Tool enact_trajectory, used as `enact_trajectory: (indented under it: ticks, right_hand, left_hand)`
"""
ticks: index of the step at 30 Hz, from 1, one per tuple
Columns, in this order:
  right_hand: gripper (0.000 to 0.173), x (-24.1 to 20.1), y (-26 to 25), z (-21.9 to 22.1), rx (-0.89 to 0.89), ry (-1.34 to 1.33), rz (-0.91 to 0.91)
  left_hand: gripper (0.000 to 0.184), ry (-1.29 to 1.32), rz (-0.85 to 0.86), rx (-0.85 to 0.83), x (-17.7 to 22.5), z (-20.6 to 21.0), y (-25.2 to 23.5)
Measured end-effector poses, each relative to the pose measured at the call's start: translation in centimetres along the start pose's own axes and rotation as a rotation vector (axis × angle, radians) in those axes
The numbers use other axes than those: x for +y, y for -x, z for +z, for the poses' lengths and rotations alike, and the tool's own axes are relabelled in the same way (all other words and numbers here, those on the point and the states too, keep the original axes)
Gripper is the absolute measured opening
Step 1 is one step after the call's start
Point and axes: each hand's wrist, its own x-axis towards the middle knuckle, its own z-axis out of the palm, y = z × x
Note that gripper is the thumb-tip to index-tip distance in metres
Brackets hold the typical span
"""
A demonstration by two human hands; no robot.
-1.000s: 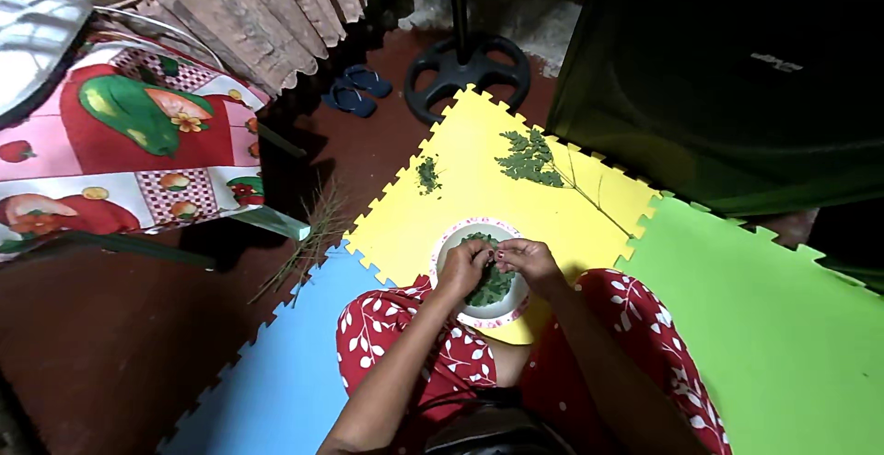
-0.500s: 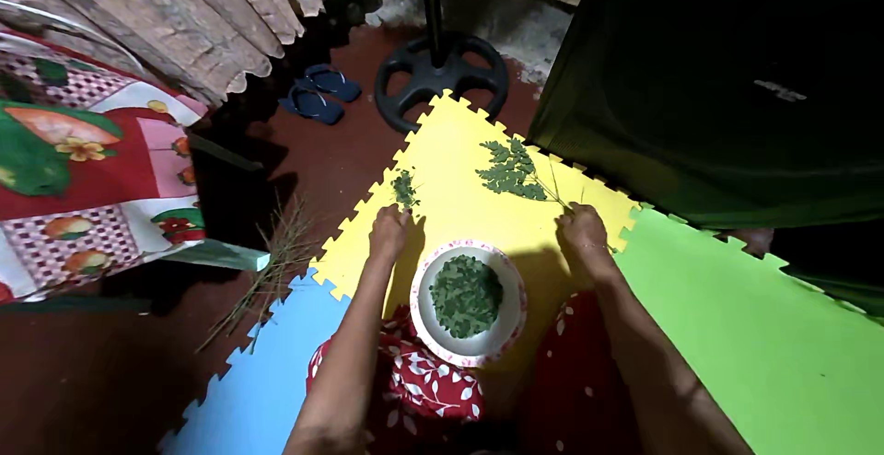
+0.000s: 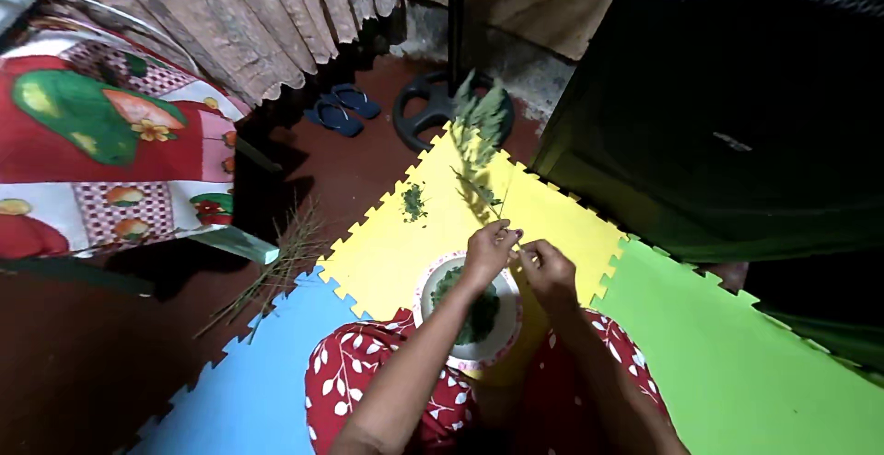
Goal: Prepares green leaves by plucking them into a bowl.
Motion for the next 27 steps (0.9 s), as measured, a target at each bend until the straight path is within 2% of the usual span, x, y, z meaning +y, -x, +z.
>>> enact_trajectory:
  ticks: [2,3,6,10,13,15,17,20,23,27]
  right_hand:
    - [0.019,-1.3,1.8,0.9,0.068,-0.092,-0.087]
    - [0.019,-2.1,2.2,0.8,0.028,-0.190,-0.029]
    - [0.022,-3.9,1.6,-0.6,-0.195,-0.555,0.212]
    - [0.031,-4.8,0.1,-0.9,-0.478,-0.888,0.286]
    - [0.024,-6.1,0.1,-0.2,-0.580,-1.049,0.278]
    - [0.017,-7.7,0.4,-0.1,-0.525,-1.073,0.336]
    - [0.021,-8.5,0.4,-0.3,-0.480,-1.051,0.395]
    - [0.018,-8.5,-0.1,-1.5,-0.442,-0.998,0.385]
    - [0.018,-6.8,-1.6,-3.6,-0.337,-0.940,0.384]
    - [0.017,-2.3,-4.0,-7.3,-0.121,-0.942,0.450]
  left_hand:
    - [0.027,0.041,0.031,0.092,0.7,-0.4,1.5]
    - [0.028,0.063,0.042,0.106,0.8,-0.9,2.4]
    - [0.028,0.135,0.078,0.085,0.8,-2.8,5.4]
    - [0.025,0.241,0.079,-0.022,0.3,-4.4,9.0]
    - [0.025,0.277,0.090,-0.088,-0.1,-5.2,11.1]
    - [0.026,0.271,0.109,-0.113,-0.4,-5.6,12.0]
    - [0.026,0.254,0.128,-0.119,-0.8,-5.9,12.6]
    - [0.025,0.196,0.153,-0.109,-1.6,-6.1,13.0]
    - [0.025,0.133,0.141,-0.123,-2.4,-6.1,13.3]
    - [0.025,0.079,0.104,-0.142,-3.2,-6.0,13.3]
